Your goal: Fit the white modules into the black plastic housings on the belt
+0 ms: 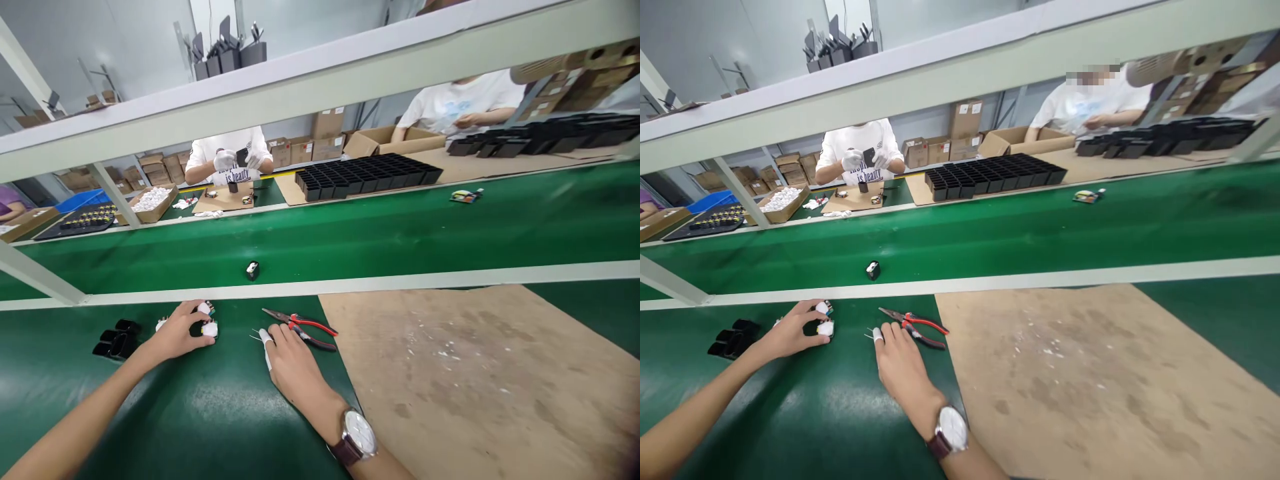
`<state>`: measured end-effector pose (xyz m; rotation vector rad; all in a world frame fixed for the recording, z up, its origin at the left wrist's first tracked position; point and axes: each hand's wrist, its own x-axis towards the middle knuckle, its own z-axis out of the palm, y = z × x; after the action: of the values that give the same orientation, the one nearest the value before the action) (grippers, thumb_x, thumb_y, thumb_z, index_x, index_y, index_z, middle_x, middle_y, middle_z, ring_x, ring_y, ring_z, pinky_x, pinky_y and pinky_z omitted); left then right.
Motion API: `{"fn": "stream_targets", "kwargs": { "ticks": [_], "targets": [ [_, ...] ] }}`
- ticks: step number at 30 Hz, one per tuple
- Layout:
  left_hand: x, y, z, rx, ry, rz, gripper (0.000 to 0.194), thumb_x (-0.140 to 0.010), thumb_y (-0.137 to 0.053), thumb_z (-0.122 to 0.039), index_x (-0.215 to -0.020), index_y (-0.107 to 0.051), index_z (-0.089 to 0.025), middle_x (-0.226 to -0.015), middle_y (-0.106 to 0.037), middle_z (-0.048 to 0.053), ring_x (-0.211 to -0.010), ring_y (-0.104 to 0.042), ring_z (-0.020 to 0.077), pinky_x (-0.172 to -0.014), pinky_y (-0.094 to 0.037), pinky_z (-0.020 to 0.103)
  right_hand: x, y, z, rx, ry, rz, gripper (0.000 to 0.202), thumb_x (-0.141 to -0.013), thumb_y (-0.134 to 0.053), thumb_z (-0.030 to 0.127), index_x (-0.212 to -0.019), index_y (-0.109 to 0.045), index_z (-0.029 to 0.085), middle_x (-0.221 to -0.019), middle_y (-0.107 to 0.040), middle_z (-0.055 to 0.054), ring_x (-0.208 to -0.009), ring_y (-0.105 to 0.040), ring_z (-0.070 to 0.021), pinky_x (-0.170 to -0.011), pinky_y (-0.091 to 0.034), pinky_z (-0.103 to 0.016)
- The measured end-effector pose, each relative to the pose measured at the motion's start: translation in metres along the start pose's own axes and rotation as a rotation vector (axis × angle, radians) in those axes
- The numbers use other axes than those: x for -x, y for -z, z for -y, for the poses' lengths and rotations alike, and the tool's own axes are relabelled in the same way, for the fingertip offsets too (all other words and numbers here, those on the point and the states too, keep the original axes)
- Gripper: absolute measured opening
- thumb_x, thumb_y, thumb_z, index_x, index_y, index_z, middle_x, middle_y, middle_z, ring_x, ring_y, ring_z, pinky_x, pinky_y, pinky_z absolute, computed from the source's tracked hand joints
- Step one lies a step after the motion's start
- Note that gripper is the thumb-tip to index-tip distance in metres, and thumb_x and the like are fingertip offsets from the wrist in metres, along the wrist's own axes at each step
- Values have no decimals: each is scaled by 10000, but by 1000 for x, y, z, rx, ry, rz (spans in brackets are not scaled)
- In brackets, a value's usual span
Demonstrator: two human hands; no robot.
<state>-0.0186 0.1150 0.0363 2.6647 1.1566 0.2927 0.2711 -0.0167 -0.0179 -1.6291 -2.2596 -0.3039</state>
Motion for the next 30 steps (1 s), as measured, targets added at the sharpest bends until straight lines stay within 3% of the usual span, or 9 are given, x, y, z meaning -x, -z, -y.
{"fn": "stream_targets", "kwargs": {
  "ticks": [3, 6, 10, 13, 16, 19, 22, 26, 30],
  "targets": [
    [22, 7, -10, -84, -6, -26, 567, -808, -847, -605, -1272, -769, -287, -1621, -477, 174, -1472, -462, 475, -1132, -468, 672, -1, 4, 0, -7, 2, 47, 227, -862, -690, 67, -1083, -717, 114, -1040, -631, -126, -968, -569, -295, -869, -518, -423],
    [41, 38, -18, -65, 55, -87, 555, -921, -704, -655, -1373, -702, -332, -1682, -403, 116, -1520, -418, 428, -1165, -461, 633, -2, 8, 2, -20, -12, 83, 223, -886, -654, 46, -1073, -736, 138, -1051, -633, -120, -976, -579, -287, -862, -507, -408],
    [72, 86, -21, -33, 189, -248, 526, -974, -595, -692, -1333, -714, -326, -1618, -505, 62, -1443, -534, 363, -1157, -509, 529, -8, 14, 5, -57, -65, 206, 314, -926, -594, 42, -1170, -745, 171, -1080, -629, -125, -1020, -589, -292, -899, -488, -409],
    [102, 104, -10, -56, 278, -351, 520, -954, -620, -699, -1293, -731, -319, -1552, -575, 50, -1365, -604, 342, -1029, -604, 438, -10, 16, 4, -88, -54, 248, 478, -901, -607, 54, -1360, -672, 170, -1104, -623, -134, -1034, -589, -307, -917, -490, -425],
    [135, 101, 9, -93, 333, -379, 519, -955, -620, -697, -1248, -749, -289, -1436, -646, 87, -1244, -669, 328, -859, -645, 377, -8, 12, 1, -82, -22, 226, 535, -855, -595, 21, -1367, -665, 159, -1091, -624, -136, -1016, -590, -318, -910, -502, -441],
    [166, 83, 27, -192, 307, -315, 561, -955, -589, -727, -1183, -768, -247, -1241, -697, 126, -1149, -676, 335, -915, -614, 449, -5, 7, 1, -85, 24, 132, 507, -824, -561, -18, -1287, -694, 141, -1123, -630, -149, -1017, -589, -320, -895, -522, -446],
    [185, 60, 43, -268, 306, -299, 575, -983, -555, -702, -1262, -734, -233, -1144, -670, 134, -1088, -652, 338, -905, -592, 490, -3, 6, 9, -132, 116, 21, 491, -808, -556, -32, -1259, -687, 111, -1300, -609, -185, -1148, -559, -346, -945, -533, -466],
    [186, 40, 54, -310, 268, -353, 471, -1036, -529, -583, -1204, -743, -199, -1047, -616, 128, -997, -615, 319, -859, -578, 488, -11, 10, 32, -202, 270, -5, 415, -888, -554, 4, -1270, -672, 115, -1514, -528, -173, -1343, -480, -366, -1068, -508, -516],
    [160, 38, 33, -261, 175, -422, 326, -1035, -584, -475, -981, -739, -194, -1021, -586, 110, -939, -595, 281, -833, -568, 451, -34, 7, 53, -280, 346, 71, 489, -944, -559, 49, -1429, -577, 106, -1598, -470, -168, -1404, -477, -357, -1124, -495, -533]
  ]
}}
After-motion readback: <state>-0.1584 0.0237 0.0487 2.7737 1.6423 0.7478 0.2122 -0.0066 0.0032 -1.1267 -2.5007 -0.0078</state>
